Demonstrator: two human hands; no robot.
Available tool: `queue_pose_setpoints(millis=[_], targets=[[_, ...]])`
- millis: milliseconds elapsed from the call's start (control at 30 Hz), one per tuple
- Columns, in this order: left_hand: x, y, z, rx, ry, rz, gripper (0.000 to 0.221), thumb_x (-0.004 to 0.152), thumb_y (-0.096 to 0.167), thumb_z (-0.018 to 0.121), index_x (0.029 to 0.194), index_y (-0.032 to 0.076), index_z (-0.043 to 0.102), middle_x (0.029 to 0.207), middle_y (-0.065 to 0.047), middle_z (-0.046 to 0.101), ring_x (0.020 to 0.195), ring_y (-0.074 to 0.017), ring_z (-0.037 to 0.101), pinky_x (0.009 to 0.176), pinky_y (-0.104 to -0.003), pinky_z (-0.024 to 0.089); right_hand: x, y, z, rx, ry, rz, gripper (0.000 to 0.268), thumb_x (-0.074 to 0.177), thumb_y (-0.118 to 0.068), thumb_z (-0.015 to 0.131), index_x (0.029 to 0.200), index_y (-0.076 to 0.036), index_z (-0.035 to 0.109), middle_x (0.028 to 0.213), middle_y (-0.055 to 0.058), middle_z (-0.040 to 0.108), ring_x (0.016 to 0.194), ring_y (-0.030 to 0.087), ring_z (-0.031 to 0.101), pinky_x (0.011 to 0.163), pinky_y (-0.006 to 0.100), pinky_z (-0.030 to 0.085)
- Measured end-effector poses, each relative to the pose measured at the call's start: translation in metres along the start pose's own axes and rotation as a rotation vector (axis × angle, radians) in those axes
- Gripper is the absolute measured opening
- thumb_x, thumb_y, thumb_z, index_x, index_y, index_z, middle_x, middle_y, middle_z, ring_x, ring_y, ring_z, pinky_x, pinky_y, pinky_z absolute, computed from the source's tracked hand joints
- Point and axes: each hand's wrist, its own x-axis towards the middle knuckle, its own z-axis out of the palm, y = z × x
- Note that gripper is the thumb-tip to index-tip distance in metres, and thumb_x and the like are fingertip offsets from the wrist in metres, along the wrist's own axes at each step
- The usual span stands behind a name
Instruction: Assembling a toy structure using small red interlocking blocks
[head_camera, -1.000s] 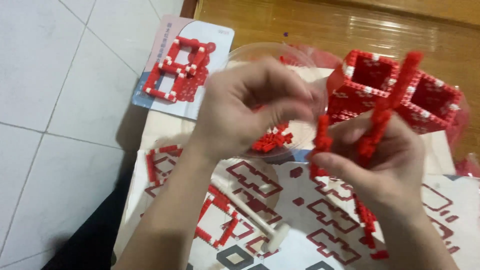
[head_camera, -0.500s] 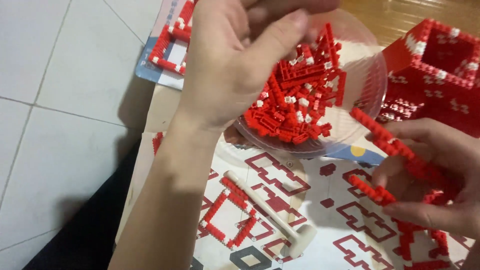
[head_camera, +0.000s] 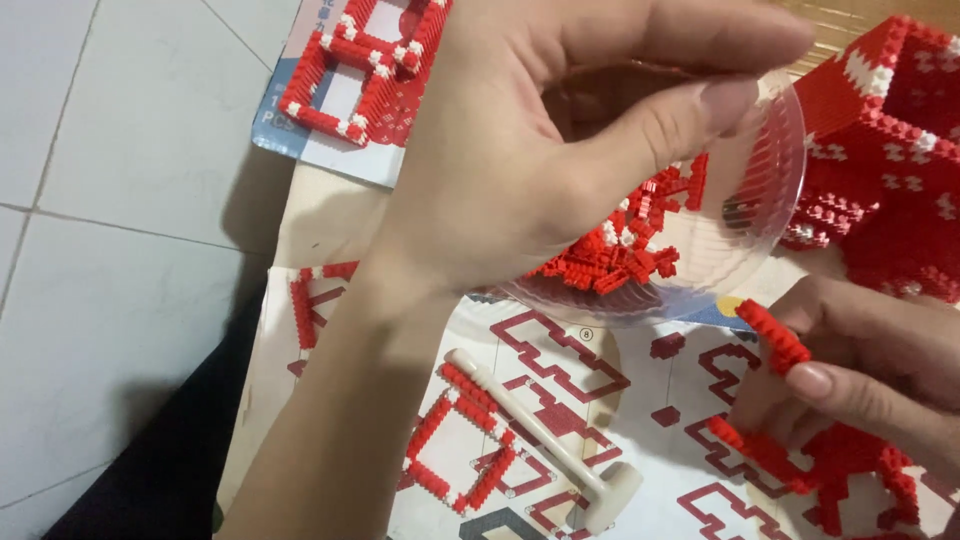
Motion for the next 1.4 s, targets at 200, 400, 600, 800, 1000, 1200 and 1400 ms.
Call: queue_pose_setpoints(millis=[200,400,600,800,1000,1200,1400], targets=[[-0.009,0.007,0.009,-0.058,-0.032,-0.066,0.018,0.099,-0.006,0.076,0.114,0.000,0.070,0.115,-0.015,0.077,0.110,-0.0221,0.078,0.106,-0.030,0.069,-0.028,-0.077,0.028,0.131,0.254,0.152,0.035,0.089,0.006,0.063,0.117,0.006,0.084,0.082,0.041,0.096,0.071,0.056,0.092,0.061,0.063,0.071],[0.003,0.019,0.023,-0.102,-0.095,-0.059,0.019,0.095,-0.008,0.077,0.111,-0.001,0.070,0.110,-0.016,0.077,0.106,-0.0228,0.078,0.104,-0.031,0.069,-0.053,-0.069,0.043,0.301,0.293,-0.529,0.042,0.092,-0.012,0.053,0.131,0.002,0.058,0.088,0.025,0.091,0.055,0.035,0.092,0.051,0.040,0.077],[0.003,0.017,0.030,-0.126,-0.056,-0.038,0.010,0.097,-0.006,0.071,0.106,-0.002,0.069,0.106,-0.016,0.073,0.101,-0.0256,0.078,0.099,-0.033,0.072,-0.038,-0.057,0.051,0.406,0.269,-0.873,0.049,0.095,-0.015,0.050,0.137,0.008,0.043,0.088,0.030,0.079,0.073,0.035,0.091,0.047,0.036,0.083],[0.003,0.010,0.029,0.031,-0.077,0.094,0.015,0.100,-0.007,0.073,0.110,0.003,0.071,0.112,-0.016,0.075,0.111,-0.0231,0.075,0.099,-0.029,0.068,-0.039,-0.067,0.055,0.400,0.318,-0.888,0.061,0.097,-0.013,0.047,0.151,0.007,0.029,0.089,0.031,0.077,0.059,0.033,0.085,0.047,0.034,0.077],[0.002,0.007,0.034,-0.065,-0.077,0.035,0.013,0.095,-0.001,0.076,0.106,0.003,0.072,0.118,-0.018,0.073,0.116,-0.0224,0.072,0.101,-0.030,0.067,-0.035,-0.066,0.061,0.301,0.457,-0.936,0.061,0.096,-0.007,0.048,0.151,0.012,0.031,0.096,0.032,0.075,0.060,0.032,0.083,0.057,0.034,0.071],[0.001,0.005,0.034,-0.079,-0.103,0.058,0.015,0.095,-0.003,0.076,0.109,0.001,0.072,0.115,-0.016,0.075,0.118,-0.0234,0.072,0.108,-0.033,0.065,-0.028,-0.053,0.062,0.114,0.571,-1.021,0.058,0.096,-0.003,0.054,0.148,0.016,0.038,0.098,0.023,0.076,0.057,0.022,0.082,0.056,0.024,0.065],[0.001,0.005,0.033,-0.174,-0.124,-0.035,0.015,0.094,-0.001,0.076,0.109,0.002,0.072,0.114,-0.016,0.075,0.109,-0.0201,0.076,0.105,-0.029,0.068,-0.020,-0.042,0.066,0.159,0.570,-1.106,0.053,0.097,0.004,0.053,0.146,0.013,0.038,0.125,0.032,0.068,0.056,0.028,0.083,0.048,0.030,0.074]])
